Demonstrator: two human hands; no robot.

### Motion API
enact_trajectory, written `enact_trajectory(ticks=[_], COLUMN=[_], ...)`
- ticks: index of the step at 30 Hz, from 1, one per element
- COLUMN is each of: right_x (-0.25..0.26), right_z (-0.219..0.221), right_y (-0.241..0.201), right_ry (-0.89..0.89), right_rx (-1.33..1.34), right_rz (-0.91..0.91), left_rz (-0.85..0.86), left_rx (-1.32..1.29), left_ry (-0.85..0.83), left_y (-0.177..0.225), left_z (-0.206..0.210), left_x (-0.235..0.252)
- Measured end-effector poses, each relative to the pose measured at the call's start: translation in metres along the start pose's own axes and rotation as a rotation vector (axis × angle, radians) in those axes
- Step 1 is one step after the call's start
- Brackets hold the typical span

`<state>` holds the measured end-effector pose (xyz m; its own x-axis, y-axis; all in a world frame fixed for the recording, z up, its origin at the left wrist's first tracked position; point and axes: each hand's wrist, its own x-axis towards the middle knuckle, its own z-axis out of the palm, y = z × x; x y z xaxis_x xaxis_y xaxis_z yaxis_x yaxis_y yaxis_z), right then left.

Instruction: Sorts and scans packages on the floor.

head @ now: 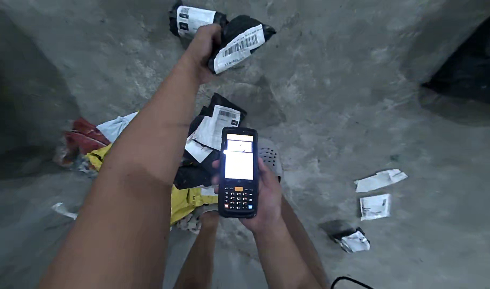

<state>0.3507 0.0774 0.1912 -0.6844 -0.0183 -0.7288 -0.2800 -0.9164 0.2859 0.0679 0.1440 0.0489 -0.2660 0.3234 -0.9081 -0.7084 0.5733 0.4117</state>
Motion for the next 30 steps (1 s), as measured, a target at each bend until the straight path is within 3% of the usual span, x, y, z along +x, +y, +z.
enact_trajectory(ticks=[7,11,14,17,20,23,26,28,30], right_x=[0.002,0.001,0.000,0.000,-0.003,0.000,0.003,0.004,0.006], right_z=[0.010,0.009,0.006,0.004,0.003,0.002,0.004,0.006,0.008], right_y=[0.009,0.008,0.005,0.001,0.000,0.003,0.009,0.011,0.011], right_ry=[-0.106,-0.051,-0.024,-0.037,-0.059,-0.054,0.017,0.059,0.080], right_rx=[-0.103,-0.223,-0.254,-0.231,-0.224,-0.239,-0.290,-0.279,-0.227], right_rz=[0.018,-0.004,-0.009,0.003,0.034,0.031,0.029,0.046,0.095], left_rz=[-0.129,-0.232,-0.347,-0.371,-0.260,-0.188,-0.095,-0.173,-0.230], left_rx=[-0.004,-0.350,-0.598,-0.592,-0.416,-0.211,0.227,0.490,0.529], left_ry=[-0.102,-0.486,-0.617,-0.709,-0.776,-0.614,-0.224,-0.032,0.053], left_y=[-0.008,-0.035,-0.054,-0.062,-0.069,-0.064,-0.052,-0.047,-0.051], left_z=[-0.030,-0.053,-0.061,-0.067,-0.077,-0.083,-0.089,-0.101,-0.120], left_x=[0.012,0.022,0.026,0.026,0.030,0.024,0.008,-0.003,-0.008])
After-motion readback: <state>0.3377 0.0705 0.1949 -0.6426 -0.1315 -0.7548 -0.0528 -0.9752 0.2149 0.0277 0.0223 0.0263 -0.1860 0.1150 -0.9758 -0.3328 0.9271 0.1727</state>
